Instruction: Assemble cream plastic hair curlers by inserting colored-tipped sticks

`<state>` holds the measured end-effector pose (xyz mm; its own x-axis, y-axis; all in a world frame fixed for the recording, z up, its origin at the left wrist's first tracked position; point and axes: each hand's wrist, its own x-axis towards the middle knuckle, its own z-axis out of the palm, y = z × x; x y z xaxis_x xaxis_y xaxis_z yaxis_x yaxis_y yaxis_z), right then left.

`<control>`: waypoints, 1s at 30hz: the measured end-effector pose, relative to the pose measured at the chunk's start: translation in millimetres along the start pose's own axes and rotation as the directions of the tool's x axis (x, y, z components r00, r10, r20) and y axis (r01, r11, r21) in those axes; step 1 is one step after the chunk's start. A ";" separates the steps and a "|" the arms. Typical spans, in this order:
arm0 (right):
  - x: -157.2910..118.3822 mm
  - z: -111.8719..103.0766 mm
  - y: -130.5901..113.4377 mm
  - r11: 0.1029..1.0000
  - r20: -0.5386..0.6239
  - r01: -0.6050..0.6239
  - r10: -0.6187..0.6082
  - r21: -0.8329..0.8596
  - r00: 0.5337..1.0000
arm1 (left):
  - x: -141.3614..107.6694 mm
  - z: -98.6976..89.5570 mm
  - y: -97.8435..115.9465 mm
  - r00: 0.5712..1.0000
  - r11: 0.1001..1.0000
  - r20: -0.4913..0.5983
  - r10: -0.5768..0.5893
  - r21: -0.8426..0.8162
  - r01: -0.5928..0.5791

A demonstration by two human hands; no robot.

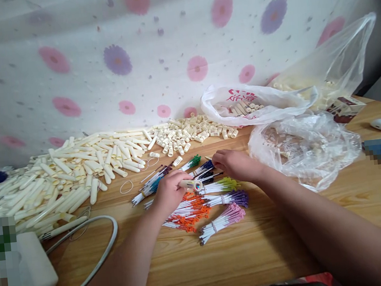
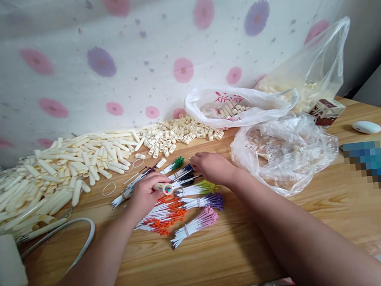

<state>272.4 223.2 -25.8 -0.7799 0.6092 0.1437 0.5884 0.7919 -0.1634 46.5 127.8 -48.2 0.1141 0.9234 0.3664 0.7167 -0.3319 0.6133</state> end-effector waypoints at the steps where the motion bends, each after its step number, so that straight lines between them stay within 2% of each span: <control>1: -0.8 -1.5 -3.2 0.998 -0.022 0.029 -0.028 0.047 0.999 | -0.8 -0.5 2.3 0.998 0.998 -0.030 -0.050 -0.038 0.049; 3: -2.5 -3.9 -12.5 0.979 -0.065 0.116 -0.107 0.166 0.992 | -2.9 0.0 8.0 0.987 0.979 -0.025 -0.159 -0.135 0.154; 5: -4.1 -4.4 -23.3 0.944 -0.097 0.196 -0.176 0.265 0.980 | -4.9 2.1 15.0 0.965 0.939 0.081 -0.250 -0.225 0.262; 8: -5.1 -0.8 -34.5 0.882 -0.163 0.262 -0.214 0.393 0.963 | -6.7 5.4 26.2 0.930 0.879 0.211 -0.302 -0.315 0.357; 10: -4.5 4.1 -36.1 0.821 -0.224 0.262 -0.168 0.507 0.960 | -6.8 5.5 32.6 0.927 0.858 0.201 -0.318 -0.355 0.371; 12: -3.2 10.0 -34.6 0.745 -0.267 0.216 -0.052 0.631 0.962 | -6.4 4.0 36.7 0.926 0.837 0.151 -0.346 -0.396 0.377; 15: -0.8 17.4 -33.1 0.622 -0.269 0.150 0.102 0.769 0.958 | -5.9 1.6 38.0 0.925 0.810 0.075 -0.373 -0.460 0.364; 18: -0.3 20.1 -37.1 0.557 -0.267 0.144 0.145 0.818 0.953 | -6.2 1.1 36.9 0.927 0.805 0.048 -0.372 -0.481 0.348; 20: -1.3 18.8 -41.2 0.575 -0.290 0.150 0.160 0.804 0.943 | -6.8 1.5 36.7 0.924 0.802 0.049 -0.379 -0.482 0.354; 23: -3.5 14.5 -45.9 0.671 -0.335 0.154 0.149 0.725 0.930 | -7.4 1.9 37.5 0.923 0.809 0.045 -0.381 -0.468 0.357; 30: -6.8 6.6 -58.0 0.849 -0.443 0.209 0.033 0.486 0.896 | -6.6 1.7 34.6 0.937 0.881 0.030 -0.348 -0.331 0.338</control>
<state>242.1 172.9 -23.7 -0.5847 0.5908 0.5559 0.2328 0.7787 -0.5826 71.7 110.6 -30.7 -0.1216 0.9866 0.1085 0.4426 -0.0439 0.8956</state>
